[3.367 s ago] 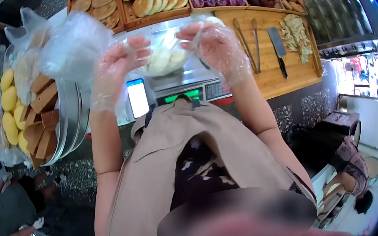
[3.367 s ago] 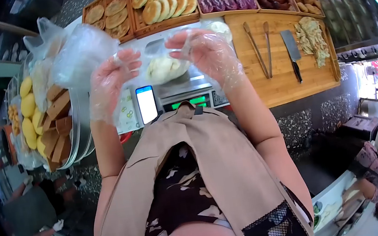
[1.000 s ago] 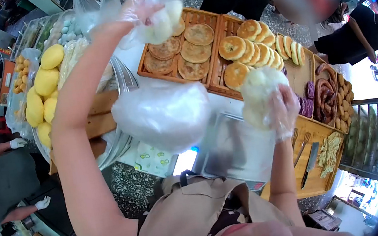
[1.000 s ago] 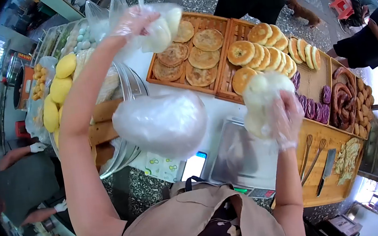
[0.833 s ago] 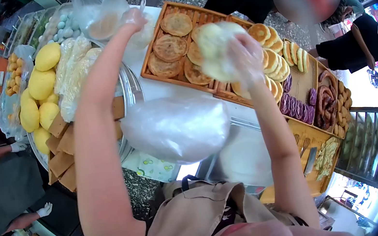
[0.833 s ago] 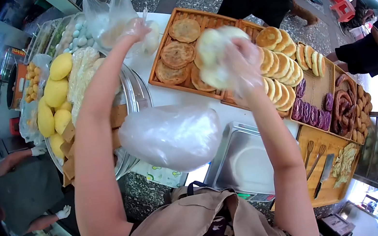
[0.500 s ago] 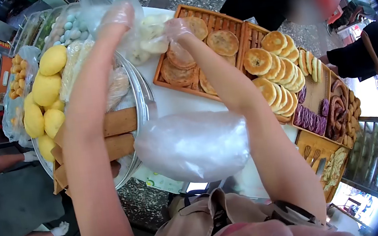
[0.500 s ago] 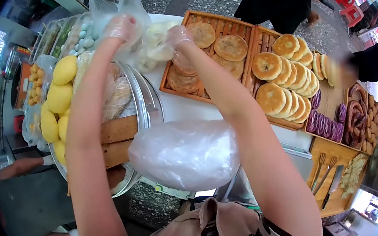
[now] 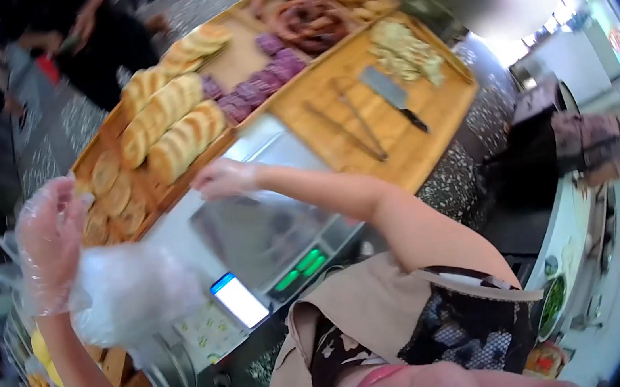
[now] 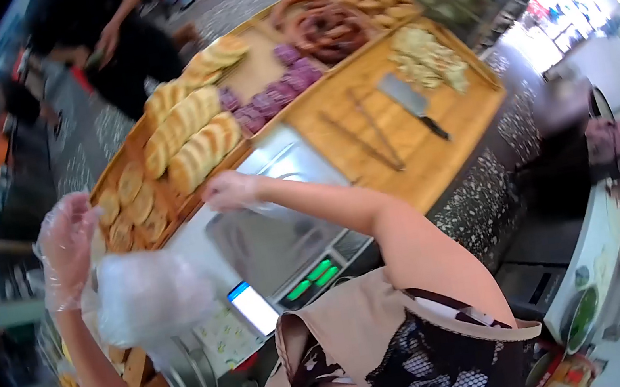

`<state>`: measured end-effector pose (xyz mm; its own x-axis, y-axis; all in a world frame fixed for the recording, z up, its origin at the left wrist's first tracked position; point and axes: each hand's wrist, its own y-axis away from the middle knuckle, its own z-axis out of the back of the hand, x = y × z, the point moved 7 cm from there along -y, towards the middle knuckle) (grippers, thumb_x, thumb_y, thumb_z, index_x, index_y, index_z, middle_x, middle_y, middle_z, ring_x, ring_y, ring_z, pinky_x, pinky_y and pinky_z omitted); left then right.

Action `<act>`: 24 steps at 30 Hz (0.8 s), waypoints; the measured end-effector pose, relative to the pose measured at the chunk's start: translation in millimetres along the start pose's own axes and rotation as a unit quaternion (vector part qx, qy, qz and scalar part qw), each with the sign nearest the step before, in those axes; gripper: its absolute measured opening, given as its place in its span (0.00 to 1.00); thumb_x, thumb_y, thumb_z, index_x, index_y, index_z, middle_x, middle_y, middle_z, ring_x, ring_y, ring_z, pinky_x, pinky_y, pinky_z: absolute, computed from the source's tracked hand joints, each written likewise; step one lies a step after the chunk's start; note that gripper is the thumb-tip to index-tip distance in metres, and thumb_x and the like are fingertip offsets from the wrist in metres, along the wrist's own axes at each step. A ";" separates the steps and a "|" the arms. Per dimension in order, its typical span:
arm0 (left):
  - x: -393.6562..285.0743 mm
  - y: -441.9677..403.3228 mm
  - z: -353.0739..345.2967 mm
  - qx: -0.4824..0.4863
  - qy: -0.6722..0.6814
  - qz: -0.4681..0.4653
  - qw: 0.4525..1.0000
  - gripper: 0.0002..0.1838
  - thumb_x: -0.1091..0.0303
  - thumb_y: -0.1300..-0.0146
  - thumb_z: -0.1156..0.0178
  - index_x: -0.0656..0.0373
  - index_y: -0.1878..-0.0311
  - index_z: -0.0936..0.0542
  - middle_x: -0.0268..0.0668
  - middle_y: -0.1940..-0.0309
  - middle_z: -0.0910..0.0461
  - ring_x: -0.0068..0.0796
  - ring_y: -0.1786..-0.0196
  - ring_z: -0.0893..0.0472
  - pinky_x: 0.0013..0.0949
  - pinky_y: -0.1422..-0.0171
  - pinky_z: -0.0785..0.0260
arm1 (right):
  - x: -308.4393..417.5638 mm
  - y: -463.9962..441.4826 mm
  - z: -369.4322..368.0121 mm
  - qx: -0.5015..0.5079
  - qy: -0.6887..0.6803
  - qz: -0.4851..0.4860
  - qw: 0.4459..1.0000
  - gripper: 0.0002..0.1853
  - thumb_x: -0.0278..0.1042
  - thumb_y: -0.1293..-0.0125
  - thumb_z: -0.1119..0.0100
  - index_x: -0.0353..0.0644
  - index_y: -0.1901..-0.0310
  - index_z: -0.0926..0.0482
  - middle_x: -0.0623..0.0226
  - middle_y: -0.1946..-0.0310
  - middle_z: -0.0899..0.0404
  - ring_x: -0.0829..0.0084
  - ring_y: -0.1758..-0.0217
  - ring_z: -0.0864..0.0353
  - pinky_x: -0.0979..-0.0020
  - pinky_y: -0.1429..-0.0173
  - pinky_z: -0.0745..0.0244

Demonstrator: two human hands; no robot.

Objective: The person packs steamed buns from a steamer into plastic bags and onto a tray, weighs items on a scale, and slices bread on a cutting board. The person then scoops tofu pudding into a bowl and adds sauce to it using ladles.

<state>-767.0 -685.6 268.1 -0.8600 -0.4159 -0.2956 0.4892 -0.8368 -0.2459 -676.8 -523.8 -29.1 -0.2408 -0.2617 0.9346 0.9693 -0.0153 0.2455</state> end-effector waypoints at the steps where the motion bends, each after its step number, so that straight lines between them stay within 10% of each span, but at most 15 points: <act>1: -51.1 -13.0 -13.2 -0.006 0.001 -0.020 1.000 0.12 0.69 0.40 0.41 0.62 0.54 0.23 0.41 0.66 0.21 0.33 0.62 0.20 0.32 0.55 0.29 | -34.9 64.0 26.1 -0.030 -0.144 -0.014 0.989 0.17 0.42 0.39 0.43 0.38 0.54 0.22 0.70 0.67 0.20 0.79 0.66 0.23 0.73 0.61 0.25; 4: -212.4 -35.3 -61.8 0.050 -0.016 -0.178 0.983 0.13 0.67 0.45 0.39 0.62 0.58 0.23 0.46 0.65 0.20 0.47 0.59 0.22 0.41 0.52 0.30 | -128.6 254.8 81.9 -0.159 -0.273 -0.011 0.949 0.16 0.44 0.37 0.44 0.42 0.55 0.21 0.70 0.68 0.21 0.80 0.67 0.24 0.77 0.63 0.27; 10: -519.6 -113.2 -161.9 0.007 0.014 -0.511 0.859 0.21 0.59 0.45 0.38 0.59 0.50 0.25 0.44 0.52 0.24 0.46 0.47 0.27 0.43 0.43 0.36 | -170.6 568.2 130.9 -0.323 -0.377 -0.165 0.852 0.16 0.37 0.36 0.42 0.37 0.51 0.24 0.67 0.64 0.18 0.80 0.65 0.22 0.79 0.62 0.26; 16: -777.7 -189.5 -192.8 -0.055 -0.001 -0.607 0.793 0.26 0.51 0.42 0.40 0.60 0.46 0.26 0.47 0.46 0.27 0.44 0.42 0.28 0.42 0.38 0.38 | -179.8 700.4 232.6 -0.511 -0.392 -0.101 0.759 0.16 0.32 0.38 0.43 0.35 0.49 0.24 0.63 0.62 0.18 0.76 0.61 0.20 0.76 0.53 0.25; 18: -835.5 -239.7 -200.5 -0.081 -0.049 -0.565 0.820 0.25 0.49 0.40 0.41 0.58 0.47 0.25 0.45 0.45 0.28 0.45 0.41 0.29 0.42 0.39 0.37 | -156.8 713.9 285.5 -0.496 -0.357 -0.080 0.788 0.16 0.32 0.37 0.43 0.35 0.49 0.24 0.61 0.60 0.18 0.74 0.58 0.20 0.74 0.50 0.25; 20: -878.7 -289.5 -201.9 -0.306 -0.019 -0.588 0.748 0.24 0.51 0.39 0.41 0.61 0.48 0.25 0.44 0.53 0.23 0.42 0.51 0.22 0.39 0.50 0.30 | -153.0 720.1 346.1 -0.459 -0.332 -0.059 0.822 0.17 0.32 0.37 0.44 0.34 0.48 0.25 0.60 0.59 0.19 0.73 0.55 0.20 0.74 0.48 0.26; 23: -942.7 -348.4 -172.7 -0.172 -0.023 -0.457 0.873 0.22 0.54 0.45 0.40 0.62 0.54 0.23 0.50 0.57 0.22 0.50 0.50 0.24 0.51 0.43 0.35 | -149.6 731.4 449.7 -0.440 -0.252 -0.022 0.861 0.16 0.33 0.36 0.45 0.35 0.49 0.24 0.60 0.58 0.19 0.74 0.54 0.20 0.73 0.47 0.26; 24: -956.0 -393.0 -184.3 -0.358 -0.002 -0.520 0.776 0.25 0.53 0.45 0.40 0.63 0.52 0.24 0.51 0.55 0.23 0.50 0.48 0.25 0.50 0.43 0.35 | -158.4 735.6 486.7 -0.444 -0.204 -0.066 0.870 0.16 0.32 0.36 0.44 0.35 0.49 0.24 0.61 0.59 0.19 0.75 0.54 0.20 0.74 0.47 0.26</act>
<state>-110.3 106.6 477.2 -0.8433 0.3489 0.4088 -0.5153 -0.3087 -0.7995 50.1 -24.0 128.7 -0.1754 0.1601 0.9714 0.5449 -0.8060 0.2313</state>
